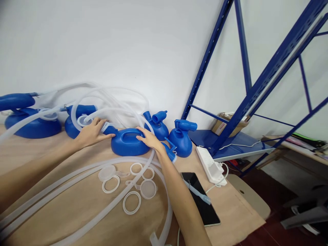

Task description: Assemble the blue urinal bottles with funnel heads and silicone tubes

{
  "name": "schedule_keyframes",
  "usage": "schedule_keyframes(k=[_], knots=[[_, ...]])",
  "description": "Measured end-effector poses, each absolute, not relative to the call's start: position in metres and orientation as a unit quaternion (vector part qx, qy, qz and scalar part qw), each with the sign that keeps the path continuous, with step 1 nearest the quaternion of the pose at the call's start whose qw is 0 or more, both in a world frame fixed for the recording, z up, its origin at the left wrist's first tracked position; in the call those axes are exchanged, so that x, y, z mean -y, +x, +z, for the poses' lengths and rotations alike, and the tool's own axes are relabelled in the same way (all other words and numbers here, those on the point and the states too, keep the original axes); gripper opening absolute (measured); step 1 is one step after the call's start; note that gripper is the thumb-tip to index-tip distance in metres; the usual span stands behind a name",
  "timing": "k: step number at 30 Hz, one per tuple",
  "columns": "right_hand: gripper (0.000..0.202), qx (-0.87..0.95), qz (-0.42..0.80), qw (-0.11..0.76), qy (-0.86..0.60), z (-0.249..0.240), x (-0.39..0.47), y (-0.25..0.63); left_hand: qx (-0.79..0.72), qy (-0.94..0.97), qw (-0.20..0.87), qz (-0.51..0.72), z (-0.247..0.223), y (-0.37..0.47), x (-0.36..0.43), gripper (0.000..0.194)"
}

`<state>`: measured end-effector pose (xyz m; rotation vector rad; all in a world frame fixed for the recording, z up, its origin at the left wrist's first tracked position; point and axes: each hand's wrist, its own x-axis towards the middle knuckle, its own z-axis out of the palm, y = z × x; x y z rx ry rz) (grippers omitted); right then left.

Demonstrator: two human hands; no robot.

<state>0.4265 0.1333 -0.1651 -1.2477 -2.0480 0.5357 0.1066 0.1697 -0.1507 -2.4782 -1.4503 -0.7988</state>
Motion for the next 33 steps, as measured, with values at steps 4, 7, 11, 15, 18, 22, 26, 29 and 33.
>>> schedule_keyframes(k=[4, 7, 11, 15, 18, 22, 26, 29, 33], knots=[[0.059, 0.784, 0.225, 0.337, -0.47, -0.165, -0.134, 0.428, 0.467, -0.814, 0.004, -0.344, -0.157, 0.115, -0.176, 0.084], [0.058, 0.786, 0.229, 0.34, -0.462, -0.166, -0.135, 0.427, 0.474, -0.81, -0.023, -0.344, -0.156, 0.12, -0.179, 0.081], [0.06, 0.795, 0.214, 0.333, -0.46, -0.167, -0.135, 0.426, 0.492, -0.796, -0.013, -0.353, -0.157, 0.126, -0.176, 0.075], [0.057, 0.802, 0.203, 0.324, -0.46, -0.168, -0.135, 0.427, 0.509, -0.767, 0.029, -0.39, -0.165, 0.134, -0.168, 0.07], [0.058, 0.806, 0.209, 0.323, -0.45, -0.169, -0.137, 0.43, 0.507, -0.755, 0.031, -0.416, -0.172, 0.139, -0.166, 0.068], [0.06, 0.814, 0.211, 0.315, -0.441, -0.169, -0.14, 0.431, 0.513, -0.737, 0.012, -0.44, -0.174, 0.141, -0.169, 0.065], [0.061, 0.812, 0.222, 0.312, -0.44, -0.166, -0.136, 0.429, 0.506, -0.743, -0.01, -0.437, -0.17, 0.137, -0.175, 0.057], [0.06, 0.8, 0.243, 0.32, -0.445, -0.164, -0.13, 0.427, 0.506, -0.749, -0.023, -0.428, -0.166, 0.133, -0.179, 0.053], [0.06, 0.792, 0.259, 0.314, -0.456, -0.162, -0.127, 0.425, 0.508, -0.753, -0.03, -0.417, -0.165, 0.131, -0.18, 0.055]])
